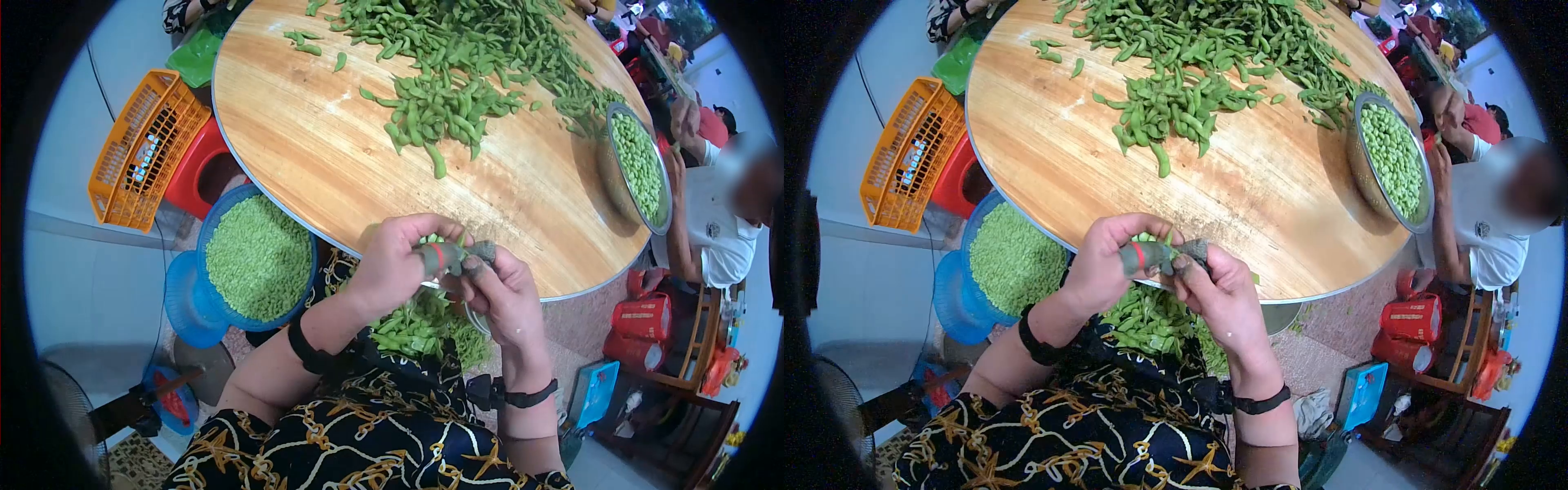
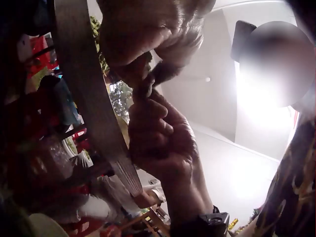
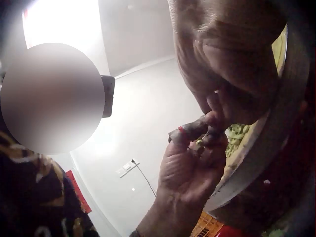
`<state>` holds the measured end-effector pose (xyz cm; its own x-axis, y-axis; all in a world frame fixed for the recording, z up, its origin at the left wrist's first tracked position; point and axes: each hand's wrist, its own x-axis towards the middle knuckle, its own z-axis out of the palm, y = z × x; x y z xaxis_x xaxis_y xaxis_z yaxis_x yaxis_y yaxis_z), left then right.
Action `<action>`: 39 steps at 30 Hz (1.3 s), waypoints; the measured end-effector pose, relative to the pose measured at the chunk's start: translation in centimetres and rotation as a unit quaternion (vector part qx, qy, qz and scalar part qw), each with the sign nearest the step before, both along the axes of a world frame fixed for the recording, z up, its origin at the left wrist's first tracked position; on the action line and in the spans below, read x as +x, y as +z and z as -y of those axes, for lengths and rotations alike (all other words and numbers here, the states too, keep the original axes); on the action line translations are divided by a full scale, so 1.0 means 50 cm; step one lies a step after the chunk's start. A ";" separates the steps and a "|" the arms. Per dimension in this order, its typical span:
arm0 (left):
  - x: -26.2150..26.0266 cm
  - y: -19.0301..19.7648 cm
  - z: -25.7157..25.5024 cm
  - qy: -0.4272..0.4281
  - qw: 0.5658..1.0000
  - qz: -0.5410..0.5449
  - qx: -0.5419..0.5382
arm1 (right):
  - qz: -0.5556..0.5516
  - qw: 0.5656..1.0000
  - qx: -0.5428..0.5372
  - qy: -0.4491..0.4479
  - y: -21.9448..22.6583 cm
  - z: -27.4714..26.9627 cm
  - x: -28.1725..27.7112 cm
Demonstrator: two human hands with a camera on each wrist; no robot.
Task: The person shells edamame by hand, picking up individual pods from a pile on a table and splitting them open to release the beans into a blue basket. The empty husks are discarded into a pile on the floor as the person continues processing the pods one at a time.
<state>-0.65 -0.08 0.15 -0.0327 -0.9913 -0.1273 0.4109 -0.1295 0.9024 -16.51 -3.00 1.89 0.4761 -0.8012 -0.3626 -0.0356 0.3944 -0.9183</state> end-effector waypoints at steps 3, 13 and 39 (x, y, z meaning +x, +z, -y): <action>0.014 -0.014 0.004 -0.019 0.980 -0.189 0.063 | 0.118 0.988 0.102 0.004 0.005 0.011 -0.008; 0.048 -0.001 0.011 0.010 0.983 -0.174 0.058 | 0.201 0.968 0.147 -0.031 0.012 0.022 -0.037; 0.034 0.050 -0.003 -0.076 0.868 0.408 -0.271 | -0.121 0.935 -0.313 0.114 0.016 0.028 -0.049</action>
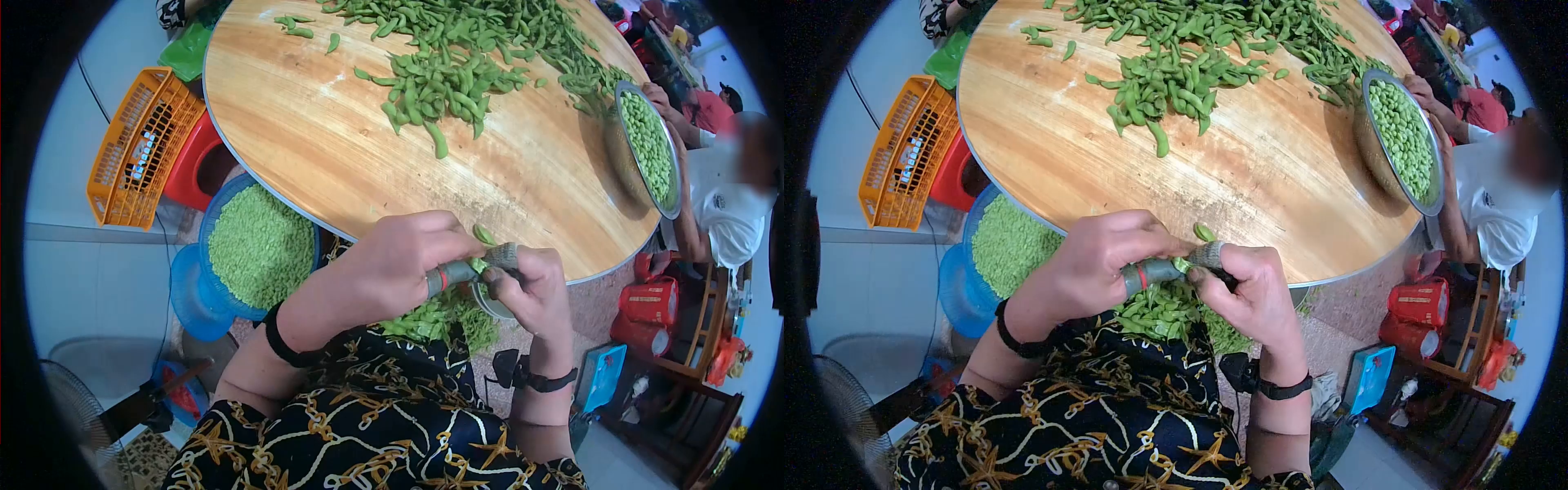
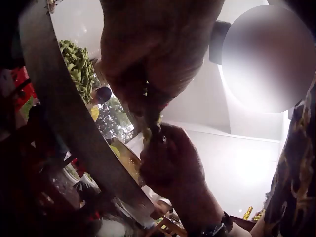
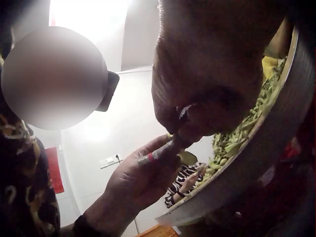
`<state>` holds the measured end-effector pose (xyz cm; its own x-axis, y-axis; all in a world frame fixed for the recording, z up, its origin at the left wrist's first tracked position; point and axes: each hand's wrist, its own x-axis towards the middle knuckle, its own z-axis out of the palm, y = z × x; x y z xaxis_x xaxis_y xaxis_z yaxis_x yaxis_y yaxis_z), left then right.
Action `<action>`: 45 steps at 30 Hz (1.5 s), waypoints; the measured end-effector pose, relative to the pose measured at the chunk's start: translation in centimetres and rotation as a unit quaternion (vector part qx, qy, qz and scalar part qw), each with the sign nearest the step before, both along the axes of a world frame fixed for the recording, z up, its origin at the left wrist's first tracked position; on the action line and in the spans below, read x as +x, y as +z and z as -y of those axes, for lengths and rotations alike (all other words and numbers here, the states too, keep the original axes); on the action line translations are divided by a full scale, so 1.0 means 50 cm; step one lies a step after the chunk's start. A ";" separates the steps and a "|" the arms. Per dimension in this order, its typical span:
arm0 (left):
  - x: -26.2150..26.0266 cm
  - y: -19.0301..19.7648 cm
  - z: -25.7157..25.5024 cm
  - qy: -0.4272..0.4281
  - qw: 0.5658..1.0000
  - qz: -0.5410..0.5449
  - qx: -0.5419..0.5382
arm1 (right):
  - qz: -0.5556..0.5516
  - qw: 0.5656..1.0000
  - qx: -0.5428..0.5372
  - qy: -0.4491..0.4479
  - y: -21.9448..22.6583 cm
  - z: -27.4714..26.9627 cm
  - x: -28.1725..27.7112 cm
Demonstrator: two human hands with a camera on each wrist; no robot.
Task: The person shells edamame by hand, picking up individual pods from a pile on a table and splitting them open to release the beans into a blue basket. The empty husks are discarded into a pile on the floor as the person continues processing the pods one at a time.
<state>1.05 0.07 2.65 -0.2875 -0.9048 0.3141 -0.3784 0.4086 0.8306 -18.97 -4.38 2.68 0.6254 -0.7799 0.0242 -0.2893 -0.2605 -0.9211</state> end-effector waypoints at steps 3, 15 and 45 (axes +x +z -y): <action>0.005 0.010 -0.004 -0.025 0.999 0.043 0.014 | -0.024 0.999 -0.027 0.018 0.001 -0.002 -0.002; 0.008 -0.024 -0.006 -0.005 1.000 0.024 -0.007 | -0.091 0.990 -0.099 -0.038 0.010 -0.033 0.025; 0.054 -0.044 0.004 0.092 0.769 -0.547 0.316 | -0.124 0.990 -0.068 0.020 -0.007 0.122 0.114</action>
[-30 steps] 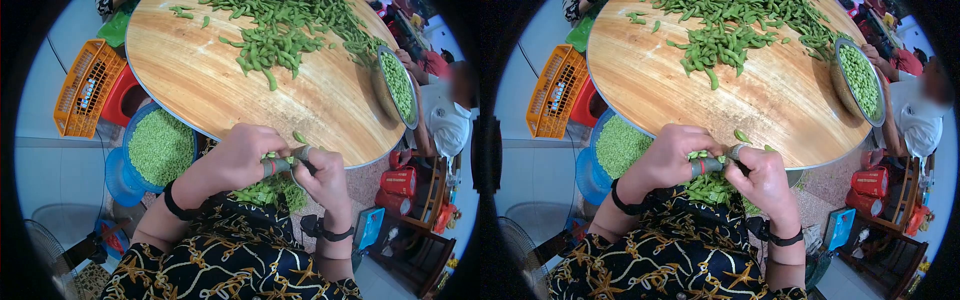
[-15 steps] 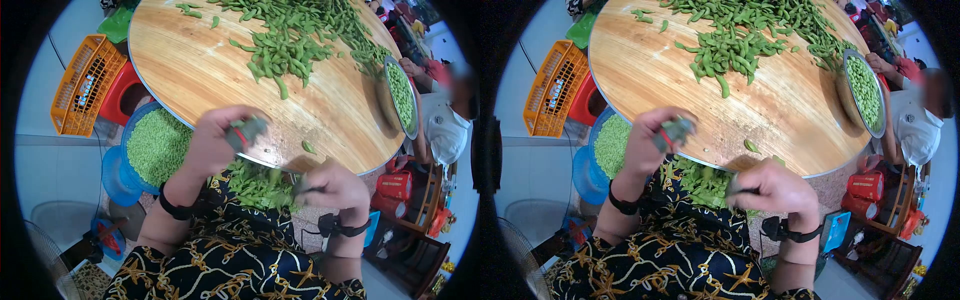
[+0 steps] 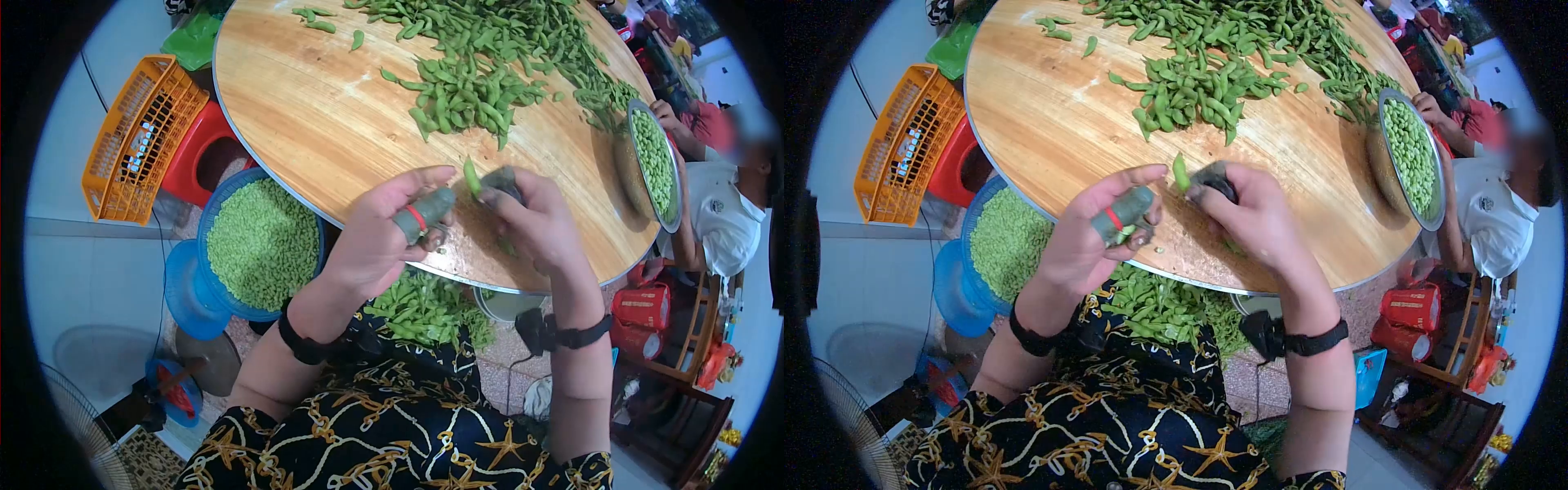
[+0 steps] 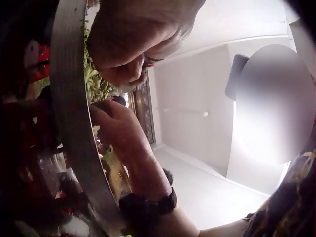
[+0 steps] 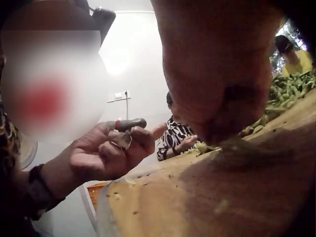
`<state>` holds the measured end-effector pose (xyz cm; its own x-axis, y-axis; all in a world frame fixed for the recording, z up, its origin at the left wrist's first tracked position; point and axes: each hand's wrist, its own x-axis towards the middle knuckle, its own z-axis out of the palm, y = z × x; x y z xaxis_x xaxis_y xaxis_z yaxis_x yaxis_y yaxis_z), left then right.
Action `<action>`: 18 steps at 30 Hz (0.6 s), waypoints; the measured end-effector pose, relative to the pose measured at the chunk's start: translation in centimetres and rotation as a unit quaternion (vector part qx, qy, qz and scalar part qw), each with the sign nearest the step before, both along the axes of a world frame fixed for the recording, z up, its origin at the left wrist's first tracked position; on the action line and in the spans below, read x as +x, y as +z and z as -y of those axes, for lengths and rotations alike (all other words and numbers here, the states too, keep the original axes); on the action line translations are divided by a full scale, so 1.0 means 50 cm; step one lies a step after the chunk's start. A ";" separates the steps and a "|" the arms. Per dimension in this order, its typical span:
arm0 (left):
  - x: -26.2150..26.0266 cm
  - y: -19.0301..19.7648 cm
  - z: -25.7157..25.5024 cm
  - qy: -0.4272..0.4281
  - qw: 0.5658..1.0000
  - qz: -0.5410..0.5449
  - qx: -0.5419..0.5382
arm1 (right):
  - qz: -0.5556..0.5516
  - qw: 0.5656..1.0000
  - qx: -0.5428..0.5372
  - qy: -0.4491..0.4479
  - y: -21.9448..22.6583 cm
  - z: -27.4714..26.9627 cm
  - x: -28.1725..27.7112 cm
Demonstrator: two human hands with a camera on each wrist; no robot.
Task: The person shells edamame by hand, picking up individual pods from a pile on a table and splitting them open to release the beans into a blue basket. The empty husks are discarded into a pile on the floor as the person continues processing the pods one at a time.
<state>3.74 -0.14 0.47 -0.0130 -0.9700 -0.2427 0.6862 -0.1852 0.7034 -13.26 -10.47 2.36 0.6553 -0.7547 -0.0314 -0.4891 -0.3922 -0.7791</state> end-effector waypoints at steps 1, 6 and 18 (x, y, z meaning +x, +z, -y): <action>-0.006 -0.004 0.002 -0.032 0.998 -0.062 -0.005 | 0.081 0.974 0.210 -0.013 0.017 -0.017 -0.010; -0.040 -0.004 0.000 -0.015 0.992 -0.126 -0.020 | 0.160 0.910 0.383 -0.002 0.025 -0.092 -0.038; -0.086 -0.002 -0.006 0.071 0.978 0.183 -0.072 | 0.273 0.862 0.426 0.002 0.002 -0.132 -0.077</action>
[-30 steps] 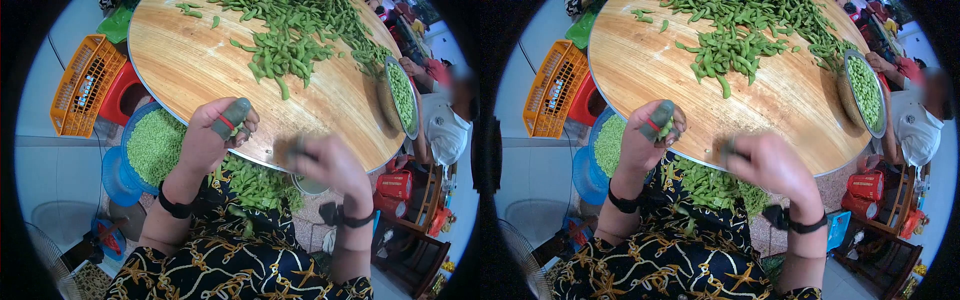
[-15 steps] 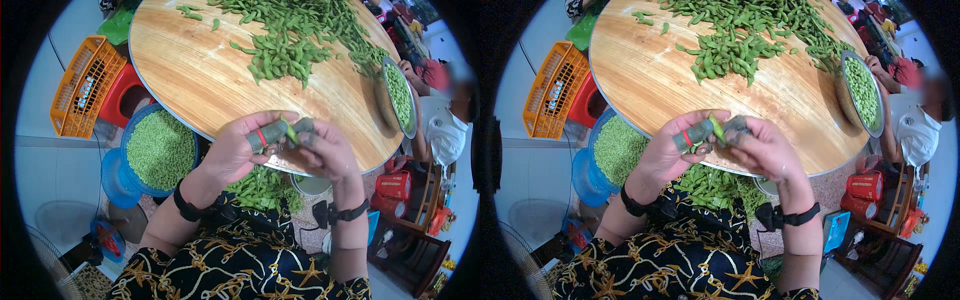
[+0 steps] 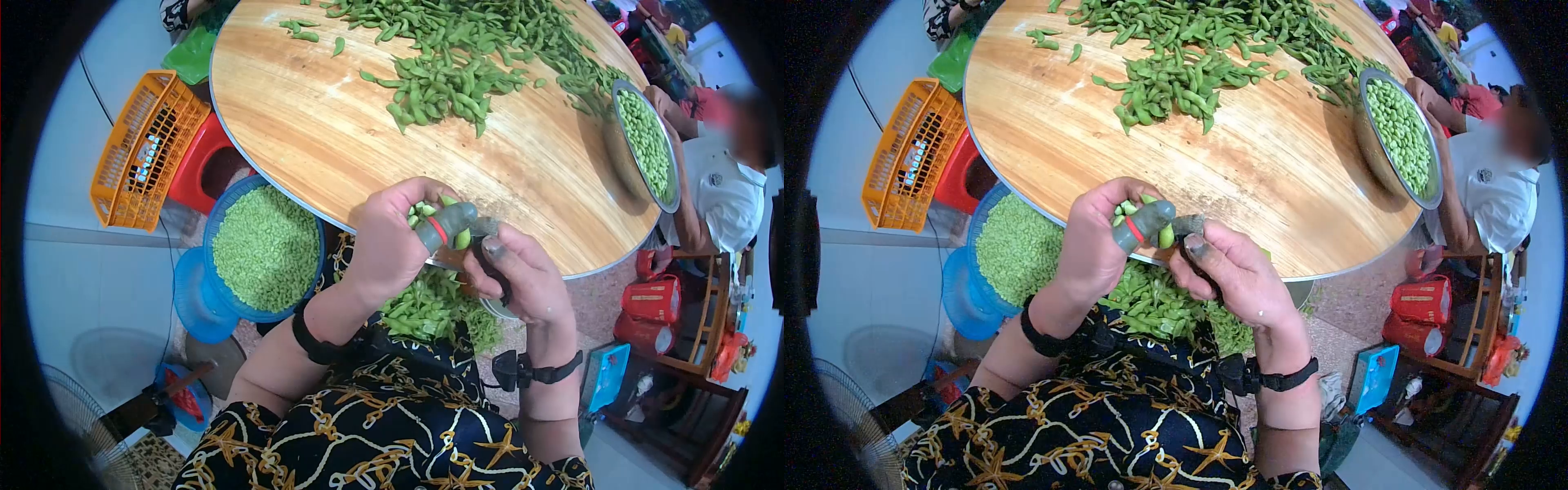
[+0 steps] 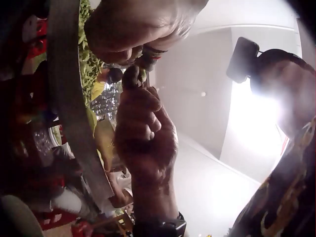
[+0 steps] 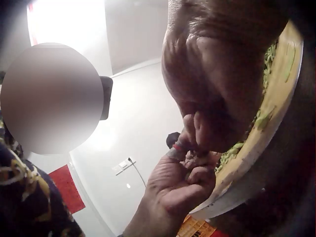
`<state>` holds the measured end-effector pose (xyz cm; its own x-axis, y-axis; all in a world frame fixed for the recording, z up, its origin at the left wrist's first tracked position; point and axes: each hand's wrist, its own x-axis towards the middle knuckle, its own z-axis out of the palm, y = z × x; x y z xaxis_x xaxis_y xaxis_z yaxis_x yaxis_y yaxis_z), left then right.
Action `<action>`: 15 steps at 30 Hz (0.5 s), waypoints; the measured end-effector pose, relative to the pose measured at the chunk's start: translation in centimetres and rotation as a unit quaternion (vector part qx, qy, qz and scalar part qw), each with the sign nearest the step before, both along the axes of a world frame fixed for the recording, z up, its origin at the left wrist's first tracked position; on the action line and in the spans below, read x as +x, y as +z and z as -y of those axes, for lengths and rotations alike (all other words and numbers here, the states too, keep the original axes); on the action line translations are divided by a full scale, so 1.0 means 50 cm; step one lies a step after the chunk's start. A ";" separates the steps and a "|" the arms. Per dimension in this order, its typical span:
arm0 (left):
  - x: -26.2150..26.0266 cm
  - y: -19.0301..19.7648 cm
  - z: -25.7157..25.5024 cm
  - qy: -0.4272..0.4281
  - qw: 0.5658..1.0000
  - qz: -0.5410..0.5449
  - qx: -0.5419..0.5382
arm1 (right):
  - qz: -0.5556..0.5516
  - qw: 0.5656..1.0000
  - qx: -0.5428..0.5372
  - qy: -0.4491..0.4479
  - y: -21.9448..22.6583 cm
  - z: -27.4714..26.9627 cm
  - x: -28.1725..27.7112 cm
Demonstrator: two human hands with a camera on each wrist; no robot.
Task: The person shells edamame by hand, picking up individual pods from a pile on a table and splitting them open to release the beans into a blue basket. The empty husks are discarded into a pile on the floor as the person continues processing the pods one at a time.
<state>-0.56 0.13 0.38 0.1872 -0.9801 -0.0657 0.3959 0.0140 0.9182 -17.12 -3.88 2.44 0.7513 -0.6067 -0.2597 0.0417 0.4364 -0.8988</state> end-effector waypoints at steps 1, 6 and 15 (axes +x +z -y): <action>-0.002 -0.002 0.000 0.000 1.000 0.002 0.000 | 0.002 1.000 0.000 0.000 0.001 0.000 -0.002; -0.010 0.007 0.000 0.027 0.988 0.151 0.009 | 0.047 0.997 0.066 -0.012 -0.012 -0.003 -0.011; -0.016 -0.006 0.004 -0.087 0.990 0.112 -0.006 | 0.023 0.994 0.105 -0.025 0.004 -0.012 -0.020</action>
